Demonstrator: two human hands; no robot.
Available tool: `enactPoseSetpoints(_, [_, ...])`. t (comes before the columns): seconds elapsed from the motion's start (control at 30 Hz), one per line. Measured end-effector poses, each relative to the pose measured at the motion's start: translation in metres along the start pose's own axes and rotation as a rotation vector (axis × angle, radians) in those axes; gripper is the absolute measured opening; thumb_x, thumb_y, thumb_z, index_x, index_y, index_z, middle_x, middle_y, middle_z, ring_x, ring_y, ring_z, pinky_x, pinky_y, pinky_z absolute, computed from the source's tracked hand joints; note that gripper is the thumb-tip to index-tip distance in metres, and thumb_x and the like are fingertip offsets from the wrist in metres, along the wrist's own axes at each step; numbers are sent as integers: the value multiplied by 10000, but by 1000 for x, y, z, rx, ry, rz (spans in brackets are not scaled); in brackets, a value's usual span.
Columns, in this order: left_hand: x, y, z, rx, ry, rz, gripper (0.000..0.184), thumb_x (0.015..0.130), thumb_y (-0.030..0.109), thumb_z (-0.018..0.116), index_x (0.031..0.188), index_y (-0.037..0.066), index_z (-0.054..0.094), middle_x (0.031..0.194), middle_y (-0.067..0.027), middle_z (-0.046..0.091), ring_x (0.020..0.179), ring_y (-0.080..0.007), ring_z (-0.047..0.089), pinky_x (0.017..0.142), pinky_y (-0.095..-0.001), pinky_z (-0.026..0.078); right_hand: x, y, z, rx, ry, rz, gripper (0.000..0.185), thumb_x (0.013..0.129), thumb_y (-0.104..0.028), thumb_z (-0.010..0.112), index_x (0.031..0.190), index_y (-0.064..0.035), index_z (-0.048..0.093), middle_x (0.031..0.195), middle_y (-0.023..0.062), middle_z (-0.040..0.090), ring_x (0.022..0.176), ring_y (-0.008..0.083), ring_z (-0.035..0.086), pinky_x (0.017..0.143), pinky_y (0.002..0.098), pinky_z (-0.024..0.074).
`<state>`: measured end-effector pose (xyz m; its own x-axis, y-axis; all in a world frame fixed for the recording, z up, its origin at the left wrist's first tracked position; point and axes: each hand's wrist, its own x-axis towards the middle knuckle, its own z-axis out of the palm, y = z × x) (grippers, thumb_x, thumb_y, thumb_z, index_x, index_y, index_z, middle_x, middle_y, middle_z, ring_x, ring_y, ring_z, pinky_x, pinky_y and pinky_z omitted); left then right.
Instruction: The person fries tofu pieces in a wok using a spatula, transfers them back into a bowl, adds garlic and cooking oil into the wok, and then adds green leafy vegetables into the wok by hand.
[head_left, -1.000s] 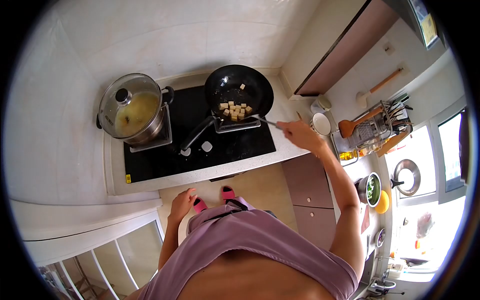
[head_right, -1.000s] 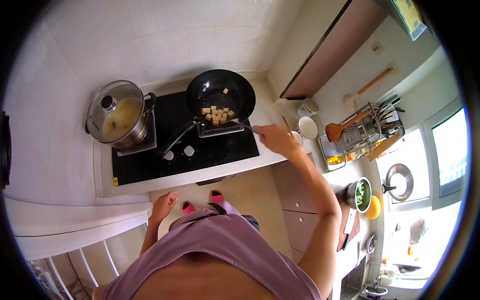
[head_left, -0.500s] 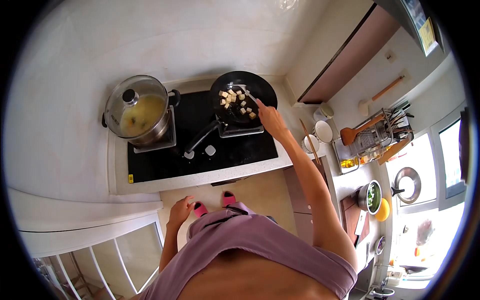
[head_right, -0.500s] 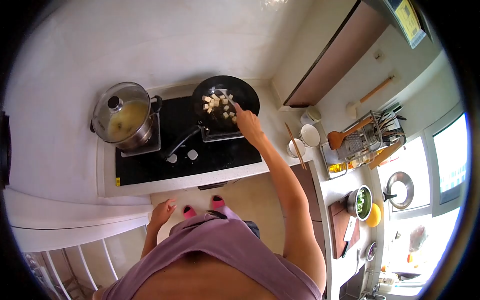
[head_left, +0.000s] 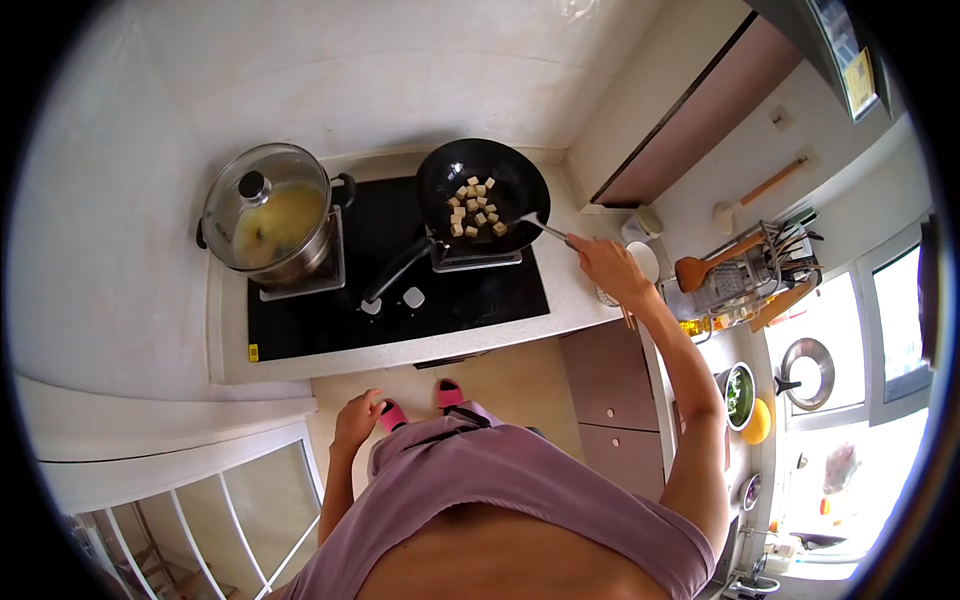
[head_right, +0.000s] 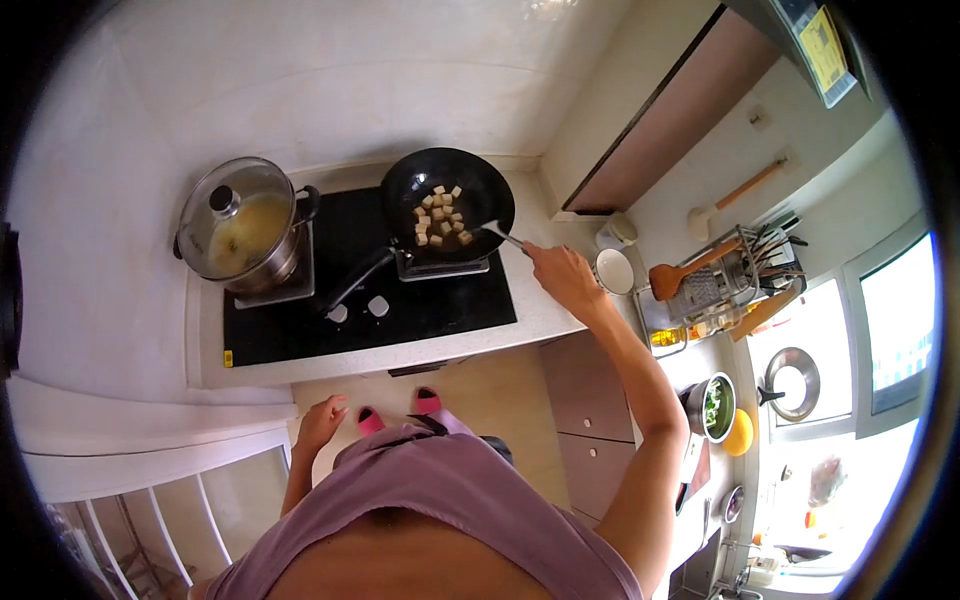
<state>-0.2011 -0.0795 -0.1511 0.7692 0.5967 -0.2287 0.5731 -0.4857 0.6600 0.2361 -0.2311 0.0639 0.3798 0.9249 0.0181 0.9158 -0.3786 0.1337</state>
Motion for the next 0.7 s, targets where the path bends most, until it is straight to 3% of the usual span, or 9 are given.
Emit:
enactPoseSetpoints(0.17, [5, 5, -1, 15, -16, 18, 327, 837, 274, 577, 1098, 78, 554, 799, -123, 633, 744, -285, 608, 646, -385, 471, -1, -17, 41, -2, -42, 17, 423, 814, -85, 500, 1237, -95, 483, 654, 163, 601, 629, 336, 617, 580, 430, 503])
enactPoseSetpoints(0.27, [7, 8, -5, 10, 0, 41, 319, 837, 271, 579, 1091, 79, 553, 796, -119, 635, 744, -281, 609, 646, -383, 472, 28, -13, 82, 134, 92, 60, 407, 828, -100, 506, 1234, -79, 481, 654, 169, 599, 629, 341, 614, 559, 446, 493])
enactPoseSetpoints(0.47, [-7, 5, -10, 19, 23, -11, 318, 838, 269, 578, 1092, 80, 554, 796, -114, 634, 738, -277, 607, 643, -380, 471, 64, -1, 72, 457, 336, 110, 276, 847, -106, 489, 1106, -18, 526, 715, 252, 585, 682, 424, 572, 583, 485, 459])
enactPoseSetpoints(0.57, [-13, -6, -1, 2, -2, -48, 332, 837, 279, 585, 1114, 98, 553, 787, -122, 628, 705, -273, 601, 625, -370, 467, 90, 5, 85, 444, 400, 83, 260, 841, -103, 493, 1080, -7, 526, 733, 255, 588, 708, 429, 574, 611, 496, 456])
enactPoseSetpoints(0.7, [-18, -6, 2, 7, -1, -46, 316, 843, 280, 574, 1093, 88, 560, 791, -116, 632, 737, -276, 607, 635, -378, 467, 98, -5, 89, 428, 329, 66, 230, 835, -99, 492, 1032, 6, 549, 771, 261, 591, 743, 434, 571, 641, 505, 452])
